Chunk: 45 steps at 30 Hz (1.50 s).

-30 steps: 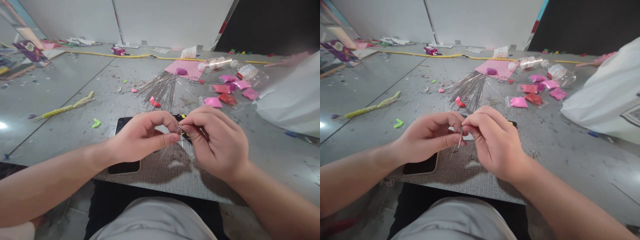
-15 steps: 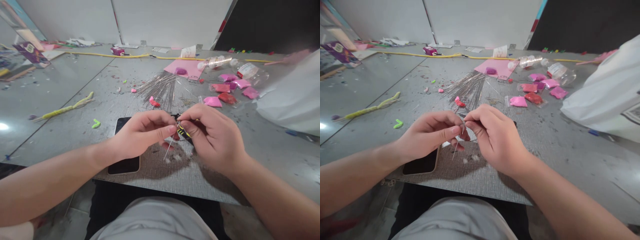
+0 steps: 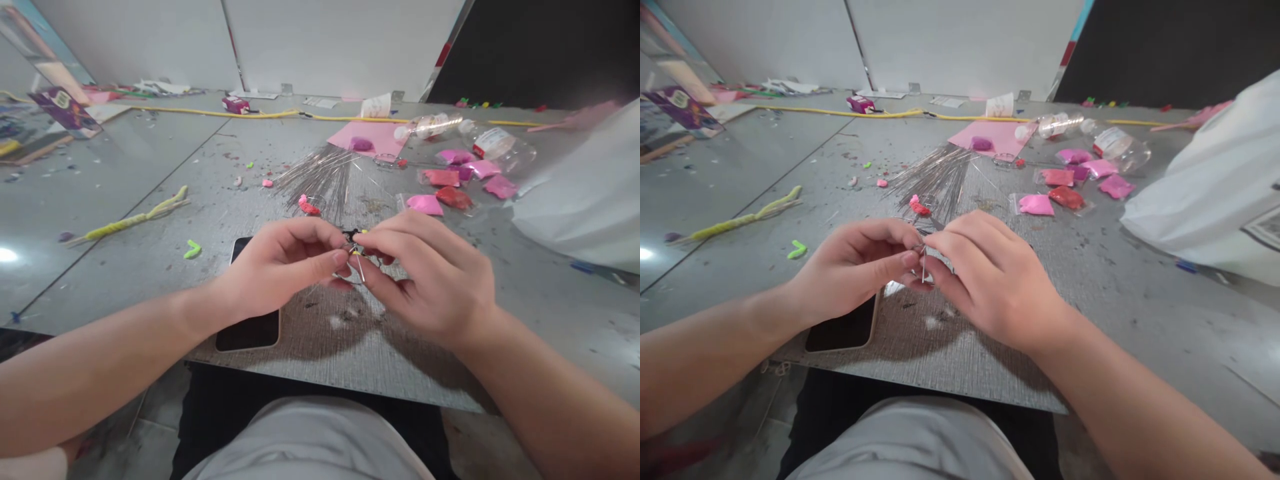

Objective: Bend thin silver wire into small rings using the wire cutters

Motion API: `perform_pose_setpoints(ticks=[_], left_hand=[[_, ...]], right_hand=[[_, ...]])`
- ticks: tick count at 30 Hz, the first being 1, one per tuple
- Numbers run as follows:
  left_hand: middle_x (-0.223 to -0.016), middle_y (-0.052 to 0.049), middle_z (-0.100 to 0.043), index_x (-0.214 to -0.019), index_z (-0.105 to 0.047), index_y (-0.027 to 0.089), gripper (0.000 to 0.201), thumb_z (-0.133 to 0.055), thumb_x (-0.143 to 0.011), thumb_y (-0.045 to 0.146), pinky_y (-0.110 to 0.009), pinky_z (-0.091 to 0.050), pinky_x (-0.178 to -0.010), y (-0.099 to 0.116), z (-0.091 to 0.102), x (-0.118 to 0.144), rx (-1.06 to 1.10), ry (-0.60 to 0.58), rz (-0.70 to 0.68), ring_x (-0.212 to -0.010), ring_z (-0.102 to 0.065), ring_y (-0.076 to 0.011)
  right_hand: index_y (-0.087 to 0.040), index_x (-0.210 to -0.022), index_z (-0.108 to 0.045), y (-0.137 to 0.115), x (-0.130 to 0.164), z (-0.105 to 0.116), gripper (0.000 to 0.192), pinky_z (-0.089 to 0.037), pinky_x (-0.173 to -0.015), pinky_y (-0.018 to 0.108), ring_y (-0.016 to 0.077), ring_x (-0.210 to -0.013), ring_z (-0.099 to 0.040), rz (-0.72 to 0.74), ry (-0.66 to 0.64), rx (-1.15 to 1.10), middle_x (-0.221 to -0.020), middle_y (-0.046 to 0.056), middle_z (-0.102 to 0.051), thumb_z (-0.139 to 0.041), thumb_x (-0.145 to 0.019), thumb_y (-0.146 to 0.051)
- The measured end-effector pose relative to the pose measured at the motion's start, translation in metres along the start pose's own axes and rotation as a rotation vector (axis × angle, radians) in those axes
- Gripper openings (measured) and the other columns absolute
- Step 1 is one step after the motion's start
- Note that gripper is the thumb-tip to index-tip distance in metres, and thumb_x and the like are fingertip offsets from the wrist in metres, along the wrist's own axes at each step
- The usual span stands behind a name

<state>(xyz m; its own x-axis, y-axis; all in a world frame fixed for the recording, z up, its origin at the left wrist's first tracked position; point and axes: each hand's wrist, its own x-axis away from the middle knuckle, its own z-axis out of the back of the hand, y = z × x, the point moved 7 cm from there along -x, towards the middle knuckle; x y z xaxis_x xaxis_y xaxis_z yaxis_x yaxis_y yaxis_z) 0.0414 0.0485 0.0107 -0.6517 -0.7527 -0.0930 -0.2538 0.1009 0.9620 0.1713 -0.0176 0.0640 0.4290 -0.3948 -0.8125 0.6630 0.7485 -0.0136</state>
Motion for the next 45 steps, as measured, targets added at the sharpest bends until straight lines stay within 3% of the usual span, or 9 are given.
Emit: perform_pose_setpoints(ticks=[8, 18, 27, 33, 42, 45], left_hand=[[-0.081, -0.001, -0.071, -0.083, -0.072, 0.015, 0.008, -0.079, -0.083, 0.014, -0.021, -0.065, -0.067, 0.018, -0.003, 0.003, -0.185, 0.011, -0.168, -0.072, -0.071, -0.0109], [-0.081, -0.003, -0.073, -0.082, -0.070, 0.019, 0.008, -0.074, -0.084, 0.013, -0.026, -0.063, -0.065, 0.028, -0.005, 0.009, -0.439, 0.015, -0.370, -0.076, -0.072, -0.0157], [-0.076, -0.003, -0.070, -0.080, -0.067, 0.018, 0.009, -0.072, -0.083, 0.013, -0.025, -0.059, -0.059, 0.033, -0.007, 0.012, -0.542, 0.047, -0.417, -0.069, -0.068, -0.0144], [-0.077, -0.004, -0.071, -0.081, -0.067, 0.019, 0.008, -0.071, -0.084, 0.013, -0.027, -0.061, -0.060, 0.034, -0.005, 0.012, -0.589, 0.043, -0.423, -0.071, -0.068, -0.0155], [-0.081, -0.004, -0.070, -0.085, -0.068, 0.019, 0.006, -0.069, -0.086, 0.013, -0.024, -0.060, -0.059, 0.040, -0.005, 0.012, -0.681, -0.008, -0.446, -0.073, -0.068, -0.0146], [-0.080, -0.003, -0.068, -0.085, -0.066, 0.019, 0.006, -0.070, -0.086, 0.014, -0.022, -0.059, -0.057, 0.039, -0.001, 0.010, -0.700, 0.010, -0.435, -0.072, -0.068, -0.0142]], right_hand=[[-0.021, -0.097, -0.066, -0.012, -0.005, 0.005, 0.009, -0.058, -0.068, 0.033, 0.0170, -0.070, -0.065, 0.067, 0.024, 0.124, -0.081, 0.004, -0.072, -0.068, -0.092, -0.015], [-0.018, -0.097, -0.067, -0.024, -0.008, 0.008, 0.016, -0.056, -0.059, 0.035, 0.0196, -0.066, -0.064, 0.172, 0.044, 0.254, -0.074, 0.005, -0.070, -0.074, -0.084, -0.013], [-0.023, -0.091, -0.067, -0.025, -0.009, 0.008, 0.013, -0.057, -0.059, 0.034, 0.0182, -0.063, -0.063, 0.157, 0.058, 0.201, -0.073, 0.003, -0.071, -0.073, -0.085, -0.012], [-0.022, -0.090, -0.069, -0.020, -0.007, 0.006, 0.013, -0.057, -0.063, 0.035, 0.0184, -0.066, -0.066, 0.090, 0.079, 0.097, -0.078, 0.006, -0.073, -0.072, -0.085, -0.010], [-0.025, -0.090, -0.069, 0.004, -0.008, 0.000, 0.017, -0.053, -0.056, 0.026, 0.0131, -0.067, -0.067, -0.234, -0.006, -0.227, -0.081, 0.000, -0.074, -0.063, -0.093, -0.010], [-0.024, -0.095, -0.071, 0.004, -0.007, -0.002, 0.016, -0.053, -0.060, 0.026, 0.0134, -0.072, -0.068, -0.203, -0.043, -0.211, -0.085, 0.001, -0.075, -0.064, -0.093, -0.010]])
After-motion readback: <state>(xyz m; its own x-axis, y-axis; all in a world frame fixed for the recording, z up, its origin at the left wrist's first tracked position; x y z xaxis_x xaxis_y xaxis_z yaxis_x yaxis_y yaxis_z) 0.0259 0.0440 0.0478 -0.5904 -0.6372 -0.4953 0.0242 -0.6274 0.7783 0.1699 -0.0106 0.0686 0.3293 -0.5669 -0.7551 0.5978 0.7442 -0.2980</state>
